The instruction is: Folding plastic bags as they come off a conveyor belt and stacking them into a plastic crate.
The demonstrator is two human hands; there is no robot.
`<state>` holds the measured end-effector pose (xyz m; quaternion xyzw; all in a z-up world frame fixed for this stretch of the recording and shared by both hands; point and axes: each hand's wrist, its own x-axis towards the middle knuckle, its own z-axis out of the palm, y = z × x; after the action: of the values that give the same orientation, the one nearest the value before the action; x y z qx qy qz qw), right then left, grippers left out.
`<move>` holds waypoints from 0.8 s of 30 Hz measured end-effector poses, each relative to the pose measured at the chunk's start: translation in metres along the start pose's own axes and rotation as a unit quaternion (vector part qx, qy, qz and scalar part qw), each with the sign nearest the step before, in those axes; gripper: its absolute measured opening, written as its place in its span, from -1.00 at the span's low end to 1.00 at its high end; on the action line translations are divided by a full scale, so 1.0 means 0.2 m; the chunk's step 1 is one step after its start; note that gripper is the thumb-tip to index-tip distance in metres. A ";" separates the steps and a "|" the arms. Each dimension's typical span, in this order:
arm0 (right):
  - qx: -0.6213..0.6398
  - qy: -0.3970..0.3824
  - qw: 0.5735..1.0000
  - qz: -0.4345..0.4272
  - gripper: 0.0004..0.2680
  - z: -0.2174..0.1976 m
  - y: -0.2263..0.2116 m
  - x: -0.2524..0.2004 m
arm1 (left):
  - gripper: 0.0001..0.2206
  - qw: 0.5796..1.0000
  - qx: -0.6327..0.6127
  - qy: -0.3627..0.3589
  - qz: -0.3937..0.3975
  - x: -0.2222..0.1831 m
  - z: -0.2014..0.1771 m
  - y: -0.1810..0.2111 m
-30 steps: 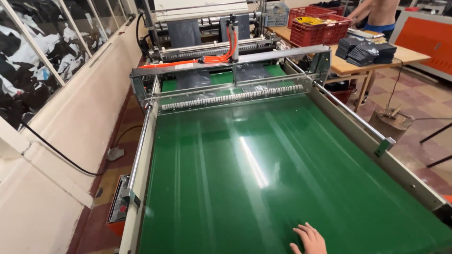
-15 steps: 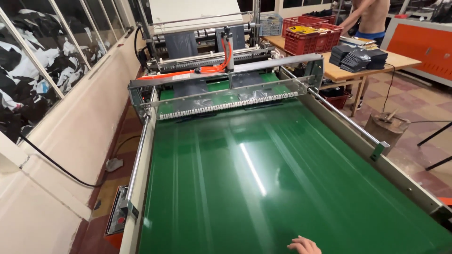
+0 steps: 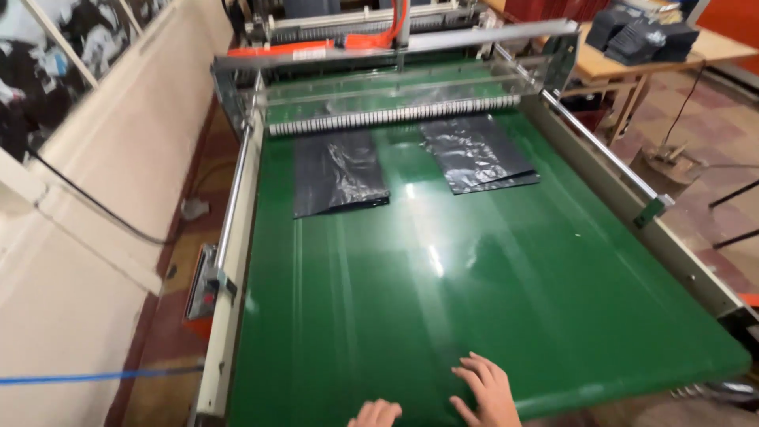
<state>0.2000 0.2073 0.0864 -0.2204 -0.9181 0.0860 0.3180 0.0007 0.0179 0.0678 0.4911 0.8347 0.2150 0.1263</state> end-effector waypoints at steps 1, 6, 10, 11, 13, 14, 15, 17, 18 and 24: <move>0.003 -0.012 1.000 0.003 -0.62 -0.06 -0.08 0.03 | -0.71 1.000 -0.004 -0.009 -0.009 0.00 -0.07 0.00; -0.045 -0.088 0.995 -0.027 -0.32 -0.09 -0.26 0.05 | -0.22 0.951 0.121 0.117 0.259 -0.03 -0.47 0.14; -0.045 -0.099 0.992 -0.059 -0.31 -0.11 -0.36 0.04 | 0.00 0.934 0.226 0.115 0.252 -0.06 -0.48 0.08; -0.052 -0.101 0.991 -0.075 -0.30 -0.11 -0.38 0.04 | 0.04 0.930 0.245 0.108 0.251 -0.06 -0.46 0.03; -0.056 -0.109 0.988 -0.090 -0.28 -0.09 -0.41 0.03 | 0.08 0.928 0.262 0.095 0.248 -0.09 -0.43 -0.04; -0.067 -0.102 0.987 -0.104 -0.32 -0.08 -0.42 0.02 | 0.10 0.928 0.263 0.103 0.245 -0.12 -0.42 -0.07; -0.077 -0.094 0.986 -0.117 -0.34 -0.07 -0.43 0.02 | 0.13 0.927 0.263 0.110 0.243 -0.14 -0.42 -0.10; -0.079 -0.113 0.982 -0.127 -0.29 -0.06 -0.46 0.01 | 0.11 0.926 0.263 0.112 0.246 -0.19 -0.42 -0.16; -0.084 -0.126 0.979 -0.138 -0.25 -0.05 -0.47 0.02 | 0.09 0.924 0.264 0.120 0.251 -0.20 -0.43 -0.18; -0.082 -0.160 0.973 -0.145 -0.35 0.03 -0.44 -0.02 | -0.65 0.910 0.261 0.169 0.274 -0.29 -0.49 -0.40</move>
<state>0.1676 0.1283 0.1053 -0.0939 -0.9832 -0.0021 0.1568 -0.0745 -0.0894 0.1141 0.6727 0.7022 0.0956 -0.2128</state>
